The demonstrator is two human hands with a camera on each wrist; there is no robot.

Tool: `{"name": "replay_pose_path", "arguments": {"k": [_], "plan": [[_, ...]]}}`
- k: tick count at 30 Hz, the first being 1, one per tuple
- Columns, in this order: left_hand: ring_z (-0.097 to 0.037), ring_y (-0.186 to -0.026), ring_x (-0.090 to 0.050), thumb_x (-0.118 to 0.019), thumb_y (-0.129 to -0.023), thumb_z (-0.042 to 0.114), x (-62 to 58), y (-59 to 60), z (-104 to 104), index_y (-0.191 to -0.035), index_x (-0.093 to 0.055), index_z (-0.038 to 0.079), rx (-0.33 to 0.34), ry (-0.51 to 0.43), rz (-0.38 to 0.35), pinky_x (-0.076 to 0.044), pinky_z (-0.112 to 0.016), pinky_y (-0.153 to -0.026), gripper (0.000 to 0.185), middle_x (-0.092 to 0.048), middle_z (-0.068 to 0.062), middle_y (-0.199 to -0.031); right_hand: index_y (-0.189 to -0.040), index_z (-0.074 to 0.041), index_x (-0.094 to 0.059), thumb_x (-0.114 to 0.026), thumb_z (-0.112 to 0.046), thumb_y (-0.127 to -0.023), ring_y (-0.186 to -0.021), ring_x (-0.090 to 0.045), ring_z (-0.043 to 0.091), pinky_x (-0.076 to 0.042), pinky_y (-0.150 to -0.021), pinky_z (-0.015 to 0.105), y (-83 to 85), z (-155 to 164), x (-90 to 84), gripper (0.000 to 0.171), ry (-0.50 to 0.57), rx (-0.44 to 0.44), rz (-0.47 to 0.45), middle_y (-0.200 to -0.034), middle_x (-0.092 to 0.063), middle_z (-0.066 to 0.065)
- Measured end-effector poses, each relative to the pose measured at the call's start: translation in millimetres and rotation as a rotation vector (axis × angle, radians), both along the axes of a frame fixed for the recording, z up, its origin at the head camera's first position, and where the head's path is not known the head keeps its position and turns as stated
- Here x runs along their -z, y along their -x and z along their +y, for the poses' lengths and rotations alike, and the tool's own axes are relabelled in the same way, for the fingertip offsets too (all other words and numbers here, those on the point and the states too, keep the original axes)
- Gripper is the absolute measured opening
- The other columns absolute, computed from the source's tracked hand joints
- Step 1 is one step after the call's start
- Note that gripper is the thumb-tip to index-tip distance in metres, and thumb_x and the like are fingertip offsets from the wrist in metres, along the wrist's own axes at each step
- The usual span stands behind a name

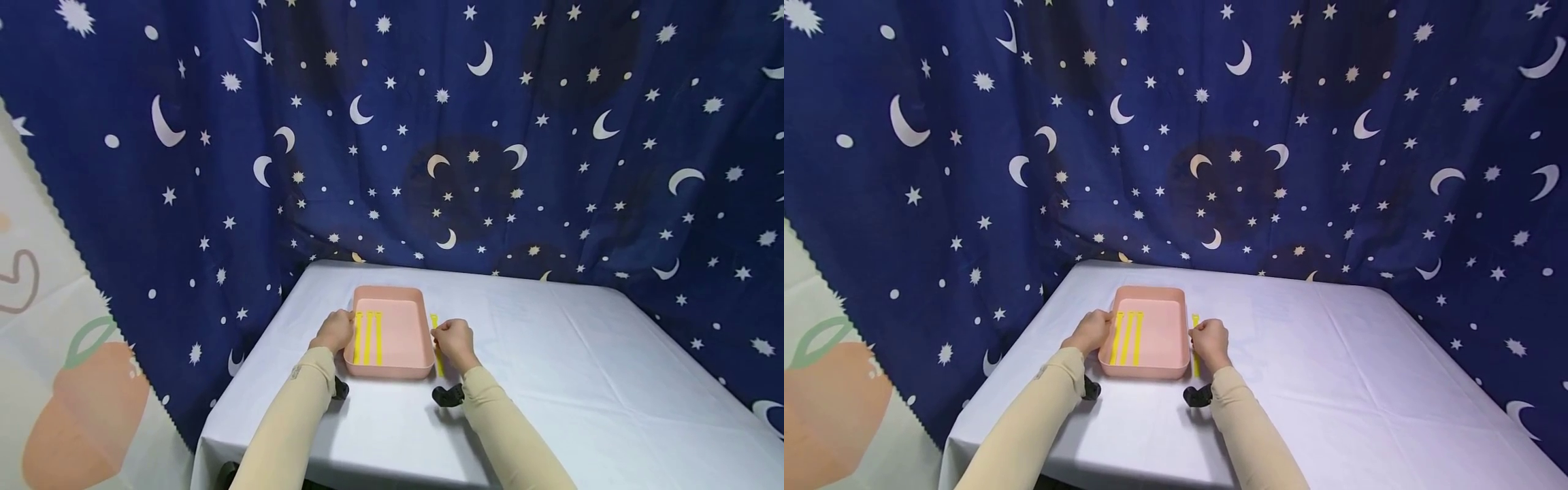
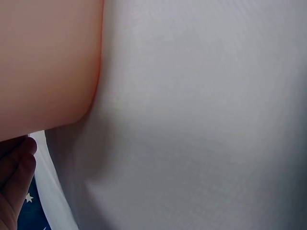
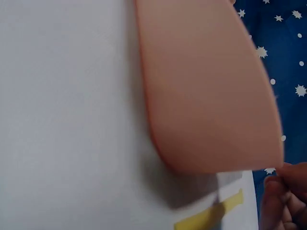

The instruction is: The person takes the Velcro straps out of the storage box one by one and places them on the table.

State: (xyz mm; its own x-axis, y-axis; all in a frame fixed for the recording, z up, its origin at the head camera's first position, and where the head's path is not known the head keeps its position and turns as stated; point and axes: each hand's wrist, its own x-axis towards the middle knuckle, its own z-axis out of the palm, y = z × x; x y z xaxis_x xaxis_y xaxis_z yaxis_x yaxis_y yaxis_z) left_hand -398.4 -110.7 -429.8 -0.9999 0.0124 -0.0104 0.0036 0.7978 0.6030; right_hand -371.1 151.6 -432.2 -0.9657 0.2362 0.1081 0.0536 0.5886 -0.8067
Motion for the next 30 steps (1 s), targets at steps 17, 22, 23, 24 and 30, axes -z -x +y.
{"name": "replay_pose_path", "arguments": {"k": [17,22,23,24,30], "plan": [[-0.029,-0.134,-0.053,-0.04,-0.108,0.018,1.9,-2.7,-1,-0.148,-0.049,0.011,0.001,0.0,0.017,-0.043,-0.045,-0.112,0.042,-0.054,-0.014,-0.148,-0.081,0.002,-0.073,-0.068,-0.007,-0.089,-0.059,-0.062,0.012,-0.047,-0.052,0.019,-0.7,-22,-13.3,0.013,0.062,-0.028,0.062,-0.069,-0.071,0.009],[-0.028,-0.13,-0.056,-0.04,-0.108,0.018,1.9,-2.3,-1,-0.148,-0.05,0.011,-0.001,0.001,0.011,-0.046,-0.045,-0.108,0.042,-0.056,-0.014,-0.146,-0.083,0.002,-0.073,-0.07,-0.007,-0.091,-0.061,-0.065,0.013,-0.051,-0.052,0.019,-1.1,-29,-13.1,0.012,0.093,-0.044,0.07,-0.074,-0.072,0.011],[-0.028,-0.13,-0.056,-0.04,-0.108,0.018,1.7,-2.0,-1,-0.148,-0.05,0.011,0.001,0.003,0.01,-0.046,-0.045,-0.108,0.042,-0.055,-0.015,-0.146,-0.083,0.002,-0.072,-0.07,-0.007,-0.091,-0.061,-0.065,0.012,-0.052,-0.052,0.019,-1.0,-30,-13.0,0.012,0.099,-0.046,0.074,-0.074,-0.072,0.011],[-0.029,-0.131,-0.056,-0.04,-0.108,0.018,1.7,-1.7,-1,-0.148,-0.05,0.011,0.001,0.006,0.008,-0.046,-0.045,-0.109,0.042,-0.055,-0.015,-0.146,-0.084,0.002,-0.073,-0.07,-0.007,-0.091,-0.06,-0.065,0.011,-0.052,-0.053,0.019,-1.0,-31,-12.8,0.012,0.101,-0.051,0.077,-0.073,-0.072,0.011],[-0.03,-0.131,-0.056,-0.04,-0.108,0.018,1.7,1.3,0,-0.148,-0.05,0.011,-0.013,0.01,0.007,-0.046,-0.045,-0.109,0.042,-0.055,-0.014,-0.147,-0.085,0.005,-0.073,-0.07,-0.005,-0.09,-0.057,-0.064,0.009,-0.055,-0.055,0.022,-1.1,-35,-11.6,0.012,0.12,-0.088,0.08,-0.07,-0.072,0.01]]}}
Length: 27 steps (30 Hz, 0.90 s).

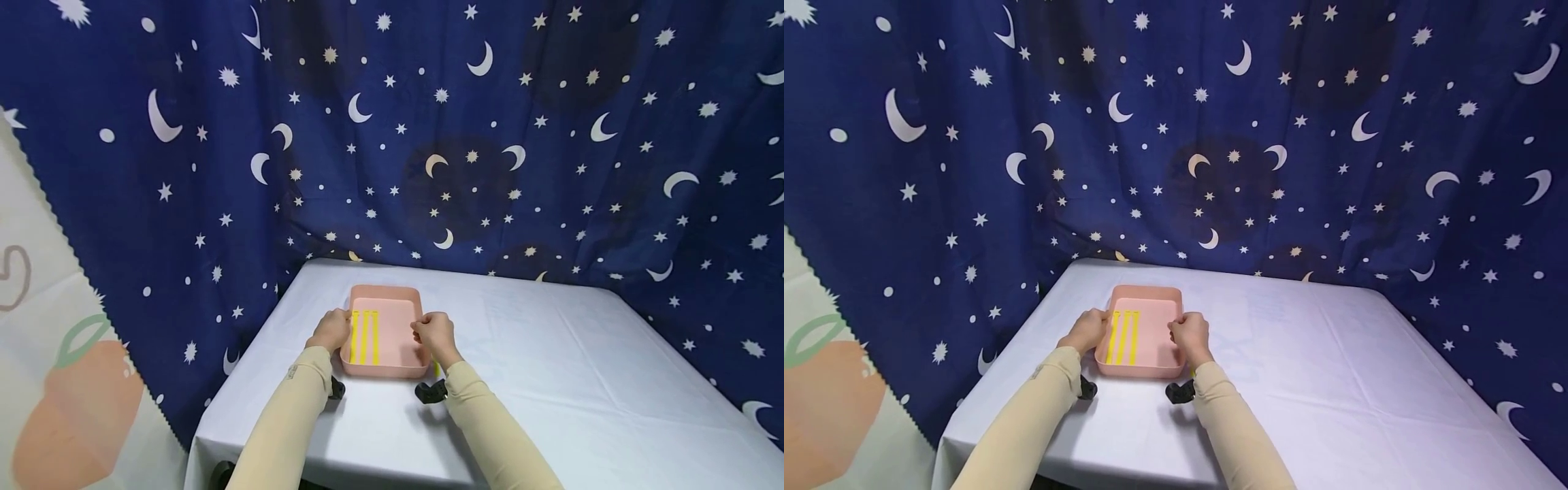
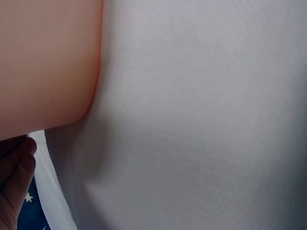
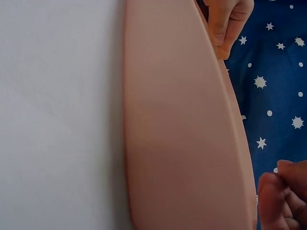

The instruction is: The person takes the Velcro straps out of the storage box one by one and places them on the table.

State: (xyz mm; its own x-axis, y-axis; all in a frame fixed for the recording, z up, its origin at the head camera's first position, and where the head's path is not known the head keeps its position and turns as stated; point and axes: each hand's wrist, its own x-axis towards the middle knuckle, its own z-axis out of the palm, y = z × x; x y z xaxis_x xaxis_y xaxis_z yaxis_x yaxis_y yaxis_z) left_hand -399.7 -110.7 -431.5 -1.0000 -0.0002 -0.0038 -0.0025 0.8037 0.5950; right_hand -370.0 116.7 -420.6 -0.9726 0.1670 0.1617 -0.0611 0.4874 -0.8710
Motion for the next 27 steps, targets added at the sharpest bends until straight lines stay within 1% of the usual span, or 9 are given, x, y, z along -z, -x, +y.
{"name": "replay_pose_path", "arguments": {"k": [4,7,11,17,20,24,27], "plan": [[-0.028,-0.131,-0.056,-0.04,-0.108,0.018,-0.4,0.9,0,-0.149,-0.048,0.012,0.004,-0.004,-0.01,-0.047,-0.044,-0.108,0.042,-0.054,-0.014,-0.148,-0.084,0.006,-0.072,-0.07,-0.004,-0.09,-0.058,-0.064,0.011,-0.056,-0.057,0.024,-0.3,-3,1.5,0.012,0.012,-0.004,-0.003,-0.069,-0.071,0.01],[-0.029,-0.132,-0.055,-0.04,-0.108,0.018,-1.2,1.2,0,-0.148,-0.049,0.012,0.003,0.001,-0.01,-0.045,-0.045,-0.11,0.042,-0.054,-0.014,-0.147,-0.081,0.005,-0.073,-0.071,-0.004,-0.089,-0.058,-0.065,0.011,-0.056,-0.058,0.024,-0.4,-5,2.5,0.012,0.01,-0.003,-0.004,-0.068,-0.072,0.01],[-0.03,-0.133,-0.054,-0.041,-0.108,0.018,-2.5,0.5,1,-0.148,-0.05,0.011,0.007,0.007,-0.005,-0.044,-0.045,-0.111,0.042,-0.055,-0.014,-0.147,-0.079,0.003,-0.072,-0.07,-0.004,-0.089,-0.056,-0.064,0.01,-0.055,-0.055,0.023,1.1,-7,4.7,0.012,-0.01,-0.007,0.004,-0.067,-0.071,0.009],[-0.031,-0.133,-0.054,-0.041,-0.107,0.016,-5.3,-0.9,2,-0.148,-0.05,0.011,0.015,0.002,0.007,-0.045,-0.046,-0.11,0.042,-0.055,-0.015,-0.147,-0.079,0.001,-0.074,-0.07,-0.005,-0.088,-0.053,-0.062,0.008,-0.053,-0.054,0.021,2.4,-10,5.4,0.012,-0.052,-0.005,0.002,-0.064,-0.071,0.006],[-0.03,-0.132,-0.055,-0.042,-0.107,0.015,-5.7,-1.5,2,-0.147,-0.051,0.011,0.01,0.01,0.015,-0.046,-0.045,-0.109,0.041,-0.056,-0.014,-0.146,-0.078,0.002,-0.074,-0.07,-0.005,-0.088,-0.052,-0.062,0.008,-0.053,-0.052,0.021,1.6,-12,5.3,0.013,-0.068,-0.012,0.023,-0.064,-0.071,0.007],[-0.029,-0.132,-0.056,-0.044,-0.107,0.015,-5.6,-2.7,1,-0.146,-0.052,0.011,0.003,0.018,0.017,-0.047,-0.043,-0.109,0.04,-0.057,-0.013,-0.145,-0.076,0.001,-0.074,-0.071,-0.005,-0.087,-0.051,-0.061,0.009,-0.051,-0.05,0.021,0.0,-14,6.0,0.013,-0.103,-0.02,0.033,-0.063,-0.07,0.008],[-0.029,-0.132,-0.056,-0.044,-0.107,0.016,-4.9,-3.3,1,-0.146,-0.052,0.01,0.002,0.014,0.008,-0.046,-0.043,-0.109,0.041,-0.057,-0.013,-0.145,-0.075,-0.001,-0.074,-0.072,-0.007,-0.087,-0.051,-0.058,0.009,-0.048,-0.049,0.02,-1.3,-17,7.1,0.013,-0.129,-0.023,0.022,-0.062,-0.069,0.006]]}}
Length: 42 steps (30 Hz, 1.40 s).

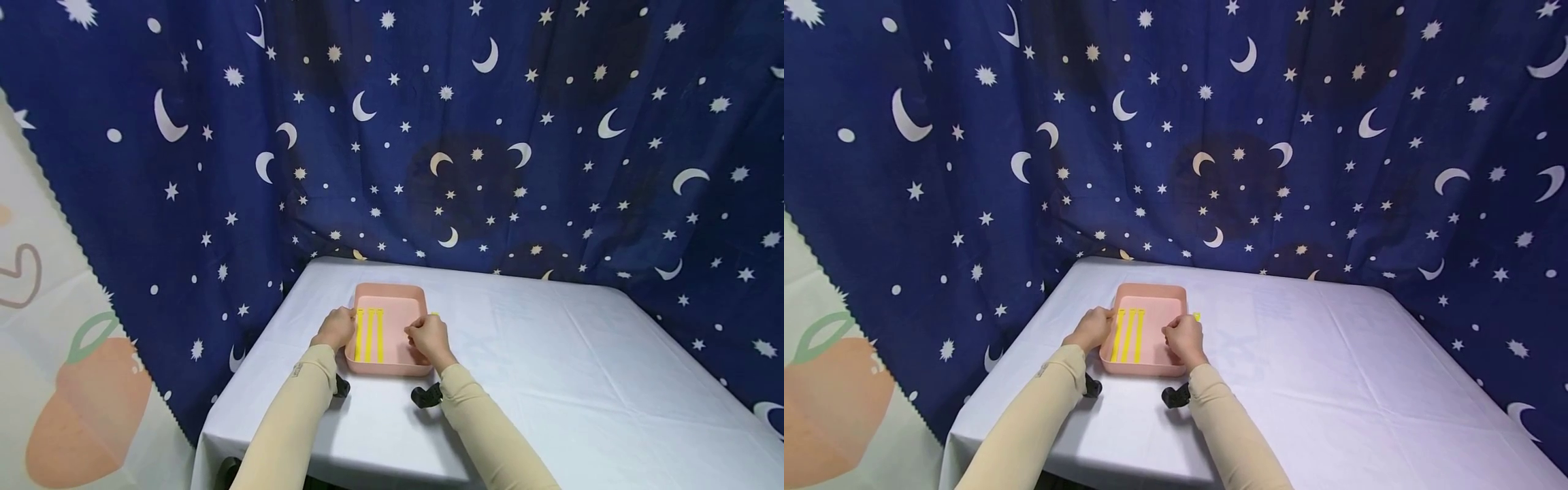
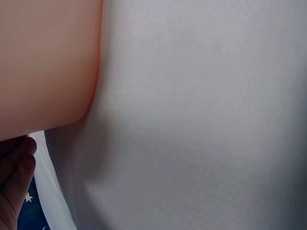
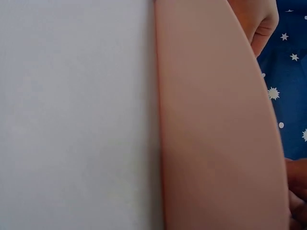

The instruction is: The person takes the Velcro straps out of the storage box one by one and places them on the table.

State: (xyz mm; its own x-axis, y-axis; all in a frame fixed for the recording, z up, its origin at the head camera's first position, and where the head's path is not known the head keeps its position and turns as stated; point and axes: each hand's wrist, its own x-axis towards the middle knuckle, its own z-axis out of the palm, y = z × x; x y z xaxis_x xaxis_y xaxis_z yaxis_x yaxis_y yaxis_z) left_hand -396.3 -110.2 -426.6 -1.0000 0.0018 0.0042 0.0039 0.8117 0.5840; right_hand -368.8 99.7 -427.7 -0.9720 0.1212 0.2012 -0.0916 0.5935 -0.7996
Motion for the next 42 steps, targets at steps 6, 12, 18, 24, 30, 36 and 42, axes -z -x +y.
{"name": "replay_pose_path", "arguments": {"k": [6,12,18,24,30,36,42], "plan": [[-0.029,-0.134,-0.054,-0.042,-0.107,0.017,1.3,-0.2,-1,-0.147,-0.051,0.011,-0.002,-0.011,-0.021,-0.045,-0.045,-0.111,0.041,-0.056,-0.013,-0.146,-0.074,-0.002,-0.074,-0.074,-0.008,-0.085,-0.05,-0.057,0.008,-0.046,-0.051,0.02,0.1,-4,3.2,0.013,-0.053,-0.008,0.009,-0.063,-0.07,0.007],[-0.028,-0.132,-0.056,-0.041,-0.107,0.016,1.4,-0.4,-1,-0.147,-0.051,0.012,0.003,-0.011,-0.014,-0.047,-0.045,-0.108,0.042,-0.057,-0.013,-0.145,-0.074,-0.003,-0.074,-0.075,-0.009,-0.085,-0.05,-0.056,0.008,-0.044,-0.051,0.02,-0.3,-8,2.2,0.013,-0.069,-0.007,0.014,-0.061,-0.069,0.005],[-0.028,-0.131,-0.056,-0.041,-0.107,0.016,3.7,2.3,-1,-0.147,-0.051,0.012,-0.01,-0.021,-0.021,-0.047,-0.045,-0.108,0.042,-0.057,-0.013,-0.145,-0.073,-0.003,-0.074,-0.075,-0.01,-0.086,-0.05,-0.056,0.008,-0.044,-0.05,0.021,-0.1,-15,5.4,0.014,-0.066,-0.027,-0.001,-0.06,-0.068,0.003],[-0.028,-0.133,-0.054,-0.042,-0.107,0.017,5.9,5.1,-1,-0.148,-0.05,0.012,-0.012,-0.022,-0.022,-0.045,-0.045,-0.11,0.042,-0.056,-0.012,-0.146,-0.075,-0.003,-0.072,-0.075,-0.011,-0.088,-0.048,-0.056,0.01,-0.043,-0.041,0.021,1.2,-20,11.7,0.016,-0.038,-0.012,-0.071,-0.059,-0.064,0.002],[-0.028,-0.133,-0.054,-0.042,-0.107,0.016,4.7,2.4,-1,-0.148,-0.05,0.011,-0.002,-0.024,-0.01,-0.045,-0.045,-0.111,0.042,-0.056,-0.013,-0.146,-0.075,-0.001,-0.07,-0.074,-0.009,-0.088,-0.047,-0.058,0.012,-0.044,-0.037,0.022,0.6,-23,15.1,0.015,0.054,-0.025,-0.092,-0.06,-0.064,0.006],[-0.029,-0.131,-0.056,-0.043,-0.106,0.016,4.5,-4.0,0,-0.147,-0.051,0.01,0.002,-0.024,-0.006,-0.046,-0.045,-0.11,0.042,-0.058,-0.014,-0.144,-0.077,0.001,-0.069,-0.073,-0.008,-0.089,-0.045,-0.053,0.012,-0.043,-0.037,0.022,-3.3,-25,19.0,0.015,0.08,-0.075,-0.107,-0.059,-0.063,0.009],[-0.029,-0.129,-0.057,-0.044,-0.107,0.017,3.2,-3.3,1,-0.145,-0.053,0.008,-0.003,-0.037,0.005,-0.047,-0.046,-0.108,0.041,-0.058,-0.015,-0.143,-0.078,0.0,-0.067,-0.074,-0.008,-0.089,-0.046,-0.055,0.011,-0.045,-0.04,0.022,-3.1,-26,18.0,0.015,0.088,-0.106,-0.146,-0.059,-0.063,0.008]]}}
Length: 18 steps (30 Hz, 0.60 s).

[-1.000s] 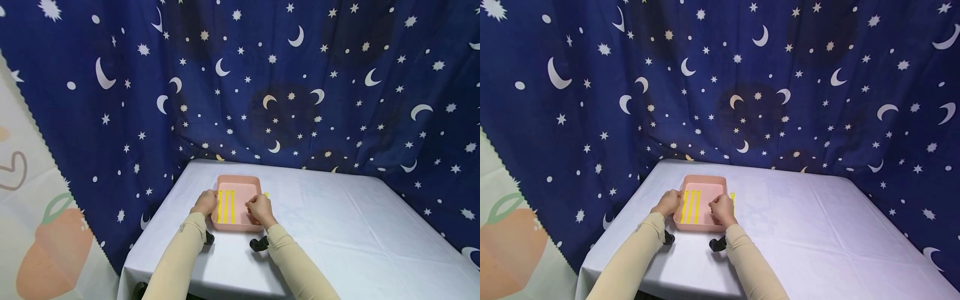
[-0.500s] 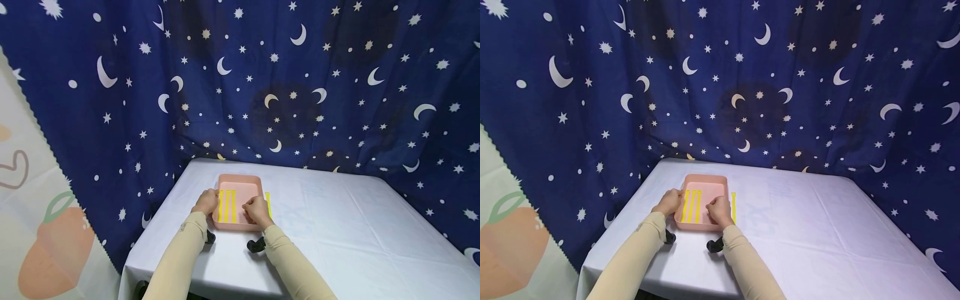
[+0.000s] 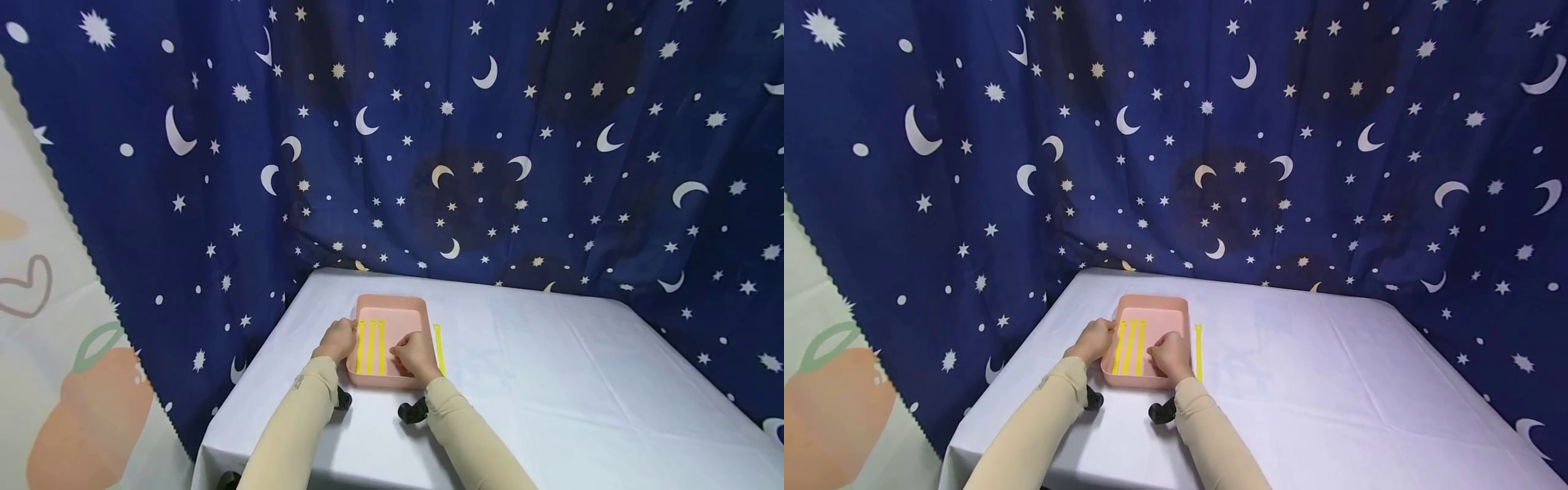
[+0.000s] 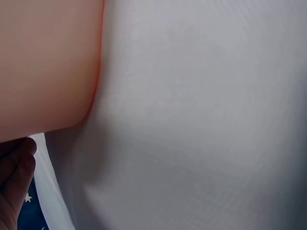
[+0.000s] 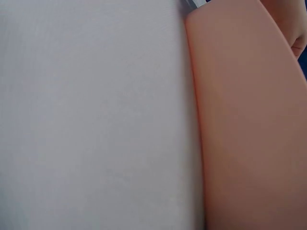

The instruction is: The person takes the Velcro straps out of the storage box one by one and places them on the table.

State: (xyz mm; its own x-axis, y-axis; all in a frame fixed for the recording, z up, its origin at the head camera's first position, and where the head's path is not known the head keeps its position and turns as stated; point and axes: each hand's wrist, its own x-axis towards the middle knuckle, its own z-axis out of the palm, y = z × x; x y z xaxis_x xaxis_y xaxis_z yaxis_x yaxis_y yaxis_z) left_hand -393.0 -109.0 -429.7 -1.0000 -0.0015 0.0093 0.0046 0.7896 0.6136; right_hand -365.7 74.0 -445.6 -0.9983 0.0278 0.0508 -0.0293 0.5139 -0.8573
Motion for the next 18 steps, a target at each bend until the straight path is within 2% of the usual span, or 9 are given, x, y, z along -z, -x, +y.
{"name": "replay_pose_path", "arguments": {"k": [6,14,18], "plan": [[-0.026,-0.12,-0.062,-0.042,-0.108,0.02,1.2,1.2,-0.6,-0.144,-0.054,0.007,-0.001,-0.001,0.016,-0.05,-0.044,-0.102,0.041,-0.061,-0.015,-0.14,-0.073,-0.003,-0.065,-0.078,-0.007,-0.085,-0.049,-0.055,0.008,-0.044,-0.042,0.018,3.9,-2.8,1.8,0.018,-0.074,-0.002,-0.041,-0.058,-0.061,0.002],[-0.03,-0.133,-0.054,-0.042,-0.107,0.018,1.3,0.9,-0.5,-0.146,-0.052,0.009,0.002,0.016,0.015,-0.044,-0.045,-0.111,0.041,-0.057,-0.014,-0.145,-0.071,-0.003,-0.068,-0.079,-0.007,-0.083,-0.048,-0.055,0.009,-0.044,-0.043,0.018,3.3,-3.0,-0.2,0.017,-0.109,-0.016,-0.058,-0.058,-0.064,0.003],[-0.03,-0.134,-0.054,-0.043,-0.107,0.016,2.9,0.4,-0.3,-0.146,-0.052,0.009,0.001,0.015,0.015,-0.044,-0.046,-0.112,0.041,-0.057,-0.014,-0.145,-0.071,-0.003,-0.069,-0.079,-0.008,-0.084,-0.049,-0.056,0.009,-0.044,-0.043,0.018,2.0,-3.3,0.4,0.017,-0.124,-0.032,-0.07,-0.059,-0.065,0.003]]}}
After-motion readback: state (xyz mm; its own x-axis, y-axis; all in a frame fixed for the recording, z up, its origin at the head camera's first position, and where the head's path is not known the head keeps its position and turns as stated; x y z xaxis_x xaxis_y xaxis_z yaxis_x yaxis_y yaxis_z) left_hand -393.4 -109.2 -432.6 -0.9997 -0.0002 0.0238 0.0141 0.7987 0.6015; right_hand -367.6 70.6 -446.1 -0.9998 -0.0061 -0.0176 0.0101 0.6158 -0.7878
